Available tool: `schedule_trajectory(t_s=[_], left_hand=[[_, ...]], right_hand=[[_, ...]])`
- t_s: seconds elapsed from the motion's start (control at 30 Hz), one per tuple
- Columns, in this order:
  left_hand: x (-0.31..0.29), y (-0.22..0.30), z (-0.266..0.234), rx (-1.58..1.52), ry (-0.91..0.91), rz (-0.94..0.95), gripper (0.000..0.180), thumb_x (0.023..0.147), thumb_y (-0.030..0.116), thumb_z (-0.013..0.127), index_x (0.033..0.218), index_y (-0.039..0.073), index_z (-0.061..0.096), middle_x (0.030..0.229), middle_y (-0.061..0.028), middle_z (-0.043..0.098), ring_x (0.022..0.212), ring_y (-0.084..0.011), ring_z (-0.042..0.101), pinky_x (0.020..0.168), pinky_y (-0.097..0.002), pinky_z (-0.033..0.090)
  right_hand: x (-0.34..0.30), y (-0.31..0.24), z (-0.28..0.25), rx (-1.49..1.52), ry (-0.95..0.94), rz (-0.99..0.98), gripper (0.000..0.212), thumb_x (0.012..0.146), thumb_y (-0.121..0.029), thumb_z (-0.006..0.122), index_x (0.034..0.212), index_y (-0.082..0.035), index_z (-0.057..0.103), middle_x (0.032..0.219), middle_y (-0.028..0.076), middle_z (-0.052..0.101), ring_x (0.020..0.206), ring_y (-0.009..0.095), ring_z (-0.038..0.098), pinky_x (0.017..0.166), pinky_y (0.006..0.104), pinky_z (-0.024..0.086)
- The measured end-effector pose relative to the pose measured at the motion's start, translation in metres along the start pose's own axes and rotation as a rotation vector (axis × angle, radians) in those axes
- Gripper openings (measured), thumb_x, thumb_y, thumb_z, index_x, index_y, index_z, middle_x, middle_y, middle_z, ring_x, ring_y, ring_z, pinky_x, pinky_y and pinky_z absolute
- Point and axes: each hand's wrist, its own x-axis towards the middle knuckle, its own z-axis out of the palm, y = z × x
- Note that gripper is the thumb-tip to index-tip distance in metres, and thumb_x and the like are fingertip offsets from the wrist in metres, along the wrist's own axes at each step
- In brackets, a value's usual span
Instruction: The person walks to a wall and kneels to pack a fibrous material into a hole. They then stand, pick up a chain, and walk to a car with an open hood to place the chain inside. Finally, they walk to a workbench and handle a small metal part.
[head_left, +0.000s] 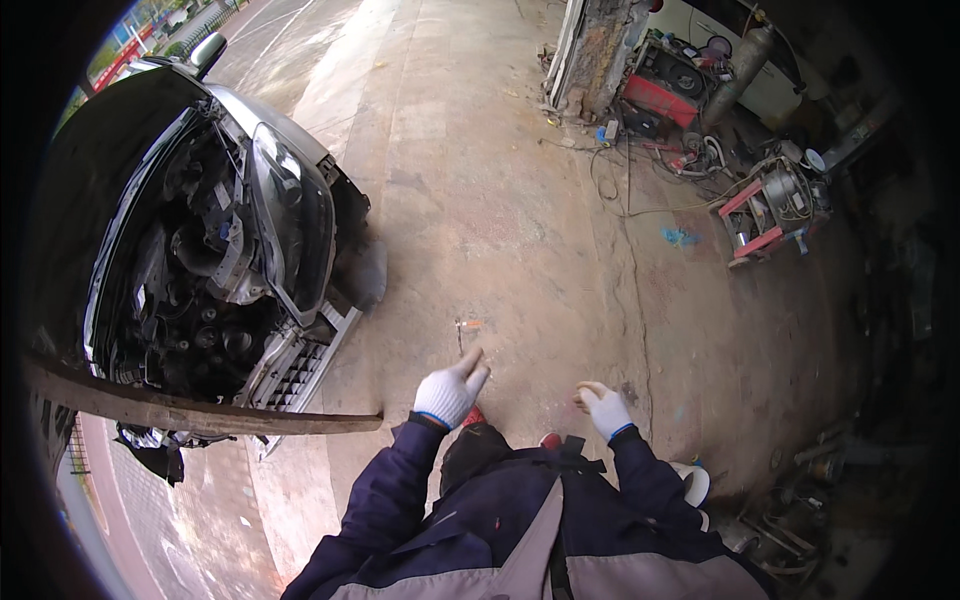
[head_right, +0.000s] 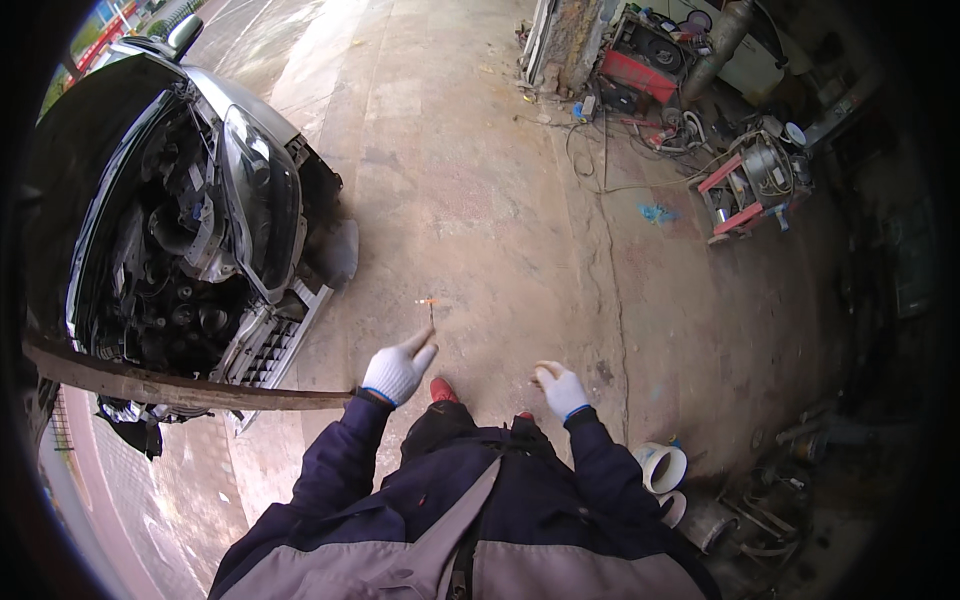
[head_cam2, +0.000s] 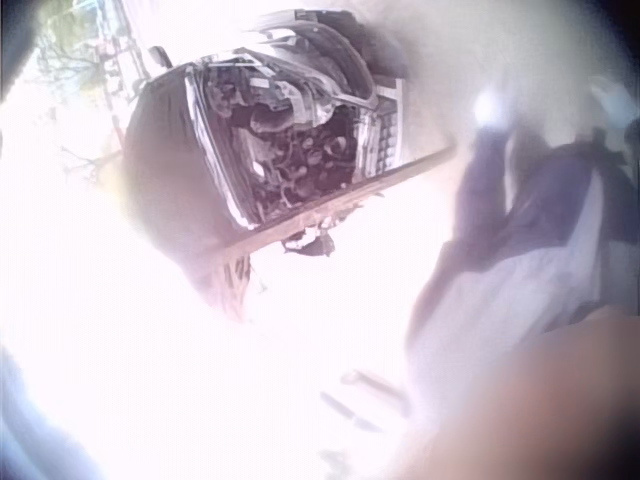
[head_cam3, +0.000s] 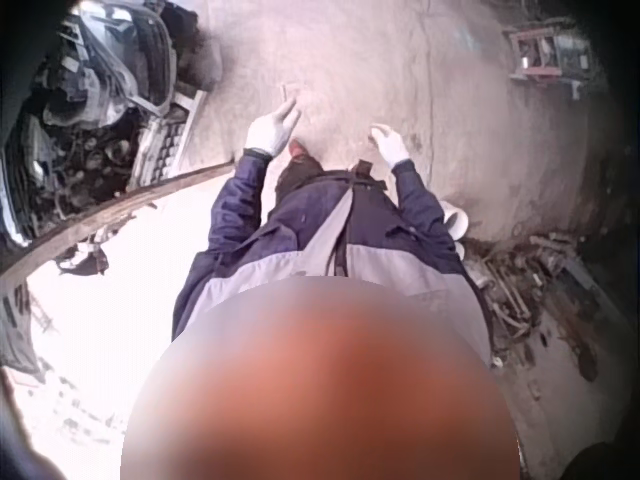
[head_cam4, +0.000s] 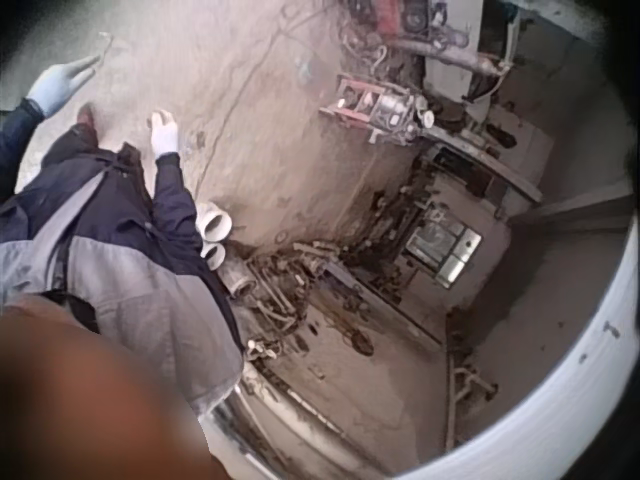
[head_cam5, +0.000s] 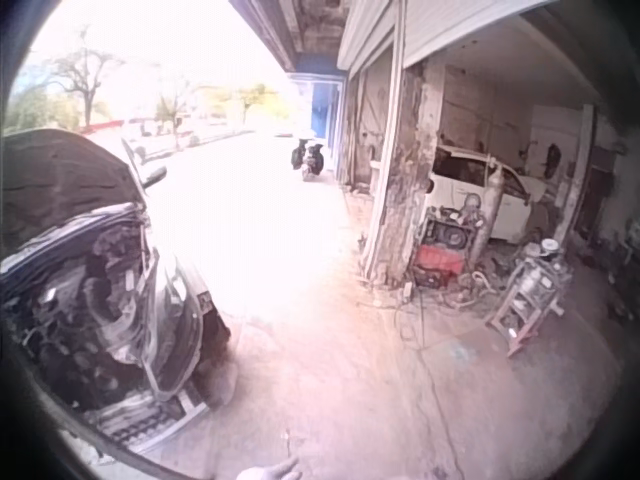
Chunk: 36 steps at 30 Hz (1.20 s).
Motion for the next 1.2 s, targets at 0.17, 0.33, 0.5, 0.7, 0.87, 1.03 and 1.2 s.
schedule_trajectory(t_s=[0.17,0.33,0.5,0.7,0.87,1.03,1.2], left_hand=[[0.002,-0.033,-0.005,-0.268,-0.065,0.249,0.046,0.106,0.045,0.058,0.129,0.01,0.076,0.106,-0.0247,0.077,0.098,-0.041,0.076,0.088,-0.0472,0.059],[0.003,-0.04,-0.019,-0.315,0.011,0.178,0.045,0.105,0.044,0.061,0.115,0.003,0.076,0.098,-0.0226,0.077,0.092,-0.0416,0.075,0.083,-0.0475,0.058],[-0.001,-0.076,-0.041,-0.456,0.097,0.01,0.042,0.103,0.042,0.064,0.109,0.003,0.076,0.095,-0.0234,0.075,0.09,-0.0425,0.074,0.081,-0.0479,0.058],[0.008,-0.11,-0.066,-0.557,0.375,-0.061,0.038,0.105,0.041,0.062,0.108,0.005,0.076,0.093,-0.0233,0.075,0.089,-0.0413,0.075,0.08,-0.0468,0.058],[0.012,-0.125,-0.099,-0.854,0.394,-0.352,0.039,0.109,0.032,0.058,0.11,-0.002,0.077,0.094,-0.017,0.08,0.087,-0.0248,0.077,0.081,-0.0376,0.059],[0.005,-0.132,-0.121,-1.057,0.684,-0.452,0.043,0.11,0.031,0.058,0.109,-0.007,0.077,0.091,-0.016,0.081,0.085,-0.0176,0.075,0.078,-0.0344,0.059],[-0.025,-0.165,-0.135,-0.999,0.947,-0.533,0.038,0.108,0.026,0.057,0.104,-0.007,0.075,0.085,-0.0145,0.078,0.079,-0.0149,0.071,0.073,-0.0334,0.056]], right_hand=[[0.001,-0.113,0.085,-0.231,-0.188,-0.181,0.033,0.106,-0.024,0.064,0.127,0.001,0.072,0.119,0.021,0.077,0.108,0.03,0.077,0.094,0.0382,0.058],[0.014,-0.185,0.149,-0.325,-0.375,-0.395,0.032,0.104,-0.014,0.067,0.131,0.002,0.07,0.124,0.02,0.077,0.117,0.029,0.075,0.097,0.0375,0.058],[0.049,-0.212,0.197,-0.398,-0.537,-0.429,0.033,0.103,-0.012,0.067,0.133,0.002,0.069,0.126,0.02,0.076,0.117,0.03,0.075,0.098,0.0381,0.059],[0.108,-0.24,0.263,-0.448,-0.843,-0.484,0.033,0.105,-0.015,0.064,0.134,-0.001,0.069,0.126,0.021,0.075,0.117,0.032,0.075,0.098,0.0391,0.058],[0.144,-0.297,0.318,-0.483,-1.111,-0.375,0.033,0.107,-0.017,0.062,0.135,0.001,0.068,0.125,0.019,0.076,0.115,0.028,0.074,0.1,0.037,0.057],[0.157,-0.341,0.366,-0.544,-1.384,-0.163,0.036,0.11,-0.02,0.059,0.137,0.003,0.066,0.127,0.017,0.075,0.119,0.024,0.071,0.104,0.035,0.054],[0.153,-0.363,0.425,-0.76,-1.725,-0.667,0.044,0.114,-0.026,0.052,0.152,-0.003,0.056,0.138,0.017,0.071,0.125,0.026,0.07,0.107,0.0347,0.054]])
